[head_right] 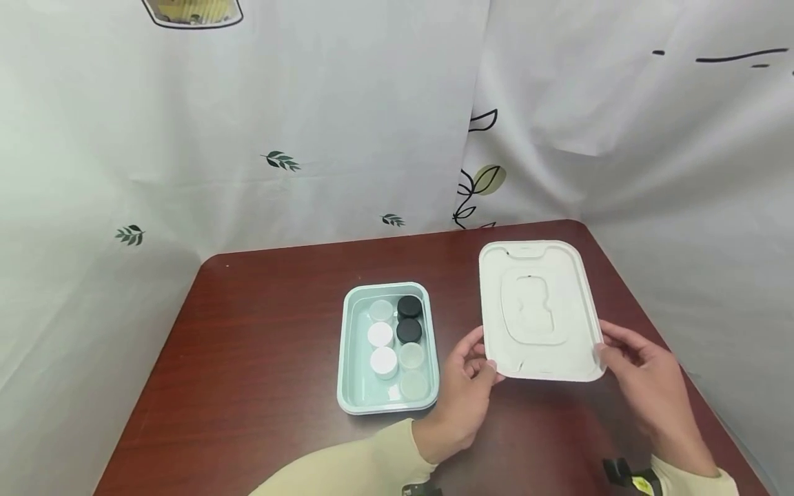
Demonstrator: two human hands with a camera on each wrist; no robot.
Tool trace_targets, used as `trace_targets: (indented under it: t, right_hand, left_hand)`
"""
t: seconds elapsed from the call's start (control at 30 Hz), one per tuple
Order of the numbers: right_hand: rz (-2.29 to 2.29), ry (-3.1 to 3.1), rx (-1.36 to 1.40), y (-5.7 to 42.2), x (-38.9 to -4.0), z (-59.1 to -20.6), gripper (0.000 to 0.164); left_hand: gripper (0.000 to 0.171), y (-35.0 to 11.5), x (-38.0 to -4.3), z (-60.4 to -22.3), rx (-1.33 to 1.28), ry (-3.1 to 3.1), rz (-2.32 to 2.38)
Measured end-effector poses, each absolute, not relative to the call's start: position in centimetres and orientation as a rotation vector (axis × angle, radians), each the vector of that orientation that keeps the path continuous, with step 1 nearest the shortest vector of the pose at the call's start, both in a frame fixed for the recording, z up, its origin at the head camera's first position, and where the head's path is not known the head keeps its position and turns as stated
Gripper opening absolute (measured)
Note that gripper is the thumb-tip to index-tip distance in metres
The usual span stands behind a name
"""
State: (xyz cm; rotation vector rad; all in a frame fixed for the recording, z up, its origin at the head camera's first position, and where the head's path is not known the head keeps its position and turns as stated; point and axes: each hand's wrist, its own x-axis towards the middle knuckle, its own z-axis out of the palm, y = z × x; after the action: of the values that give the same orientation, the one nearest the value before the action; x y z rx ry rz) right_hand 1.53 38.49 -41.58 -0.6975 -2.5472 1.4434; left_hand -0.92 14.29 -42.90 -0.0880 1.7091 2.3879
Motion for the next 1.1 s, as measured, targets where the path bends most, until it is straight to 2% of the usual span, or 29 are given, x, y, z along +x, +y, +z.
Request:
trace_targets:
  t: [0.2,0.5,0.77,0.93,1.1]
  right_hand:
    - [1.338,-2.65,-0.545,37.5,-1.1,-39.0,0.059]
    - [1.424,-2.571,-0.341,34.7,-6.4,-36.9,0.051]
    - [1.522,-2.614,-0.123,31.8,-10.1,-35.6,0.048]
    - [1.505,-2.594,0.052,29.5,-11.5,-34.4,0.043]
    - [1.33,-2.556,0.133,27.4,-12.1,-33.0,0.038]
  left_hand:
    - [0.055,12.1,-1.7,-42.0,-0.006,1.694,2.423]
    - [0.061,7.8,-2.7,-41.6,0.033,1.805,2.427]
    - [0.078,4.3,-3.8,-41.2,0.119,2.018,2.299]
    - [0.09,2.0,-5.0,-40.7,0.212,2.163,2.186]
    - [0.09,0.2,-6.0,-40.3,0.267,2.365,2.15]
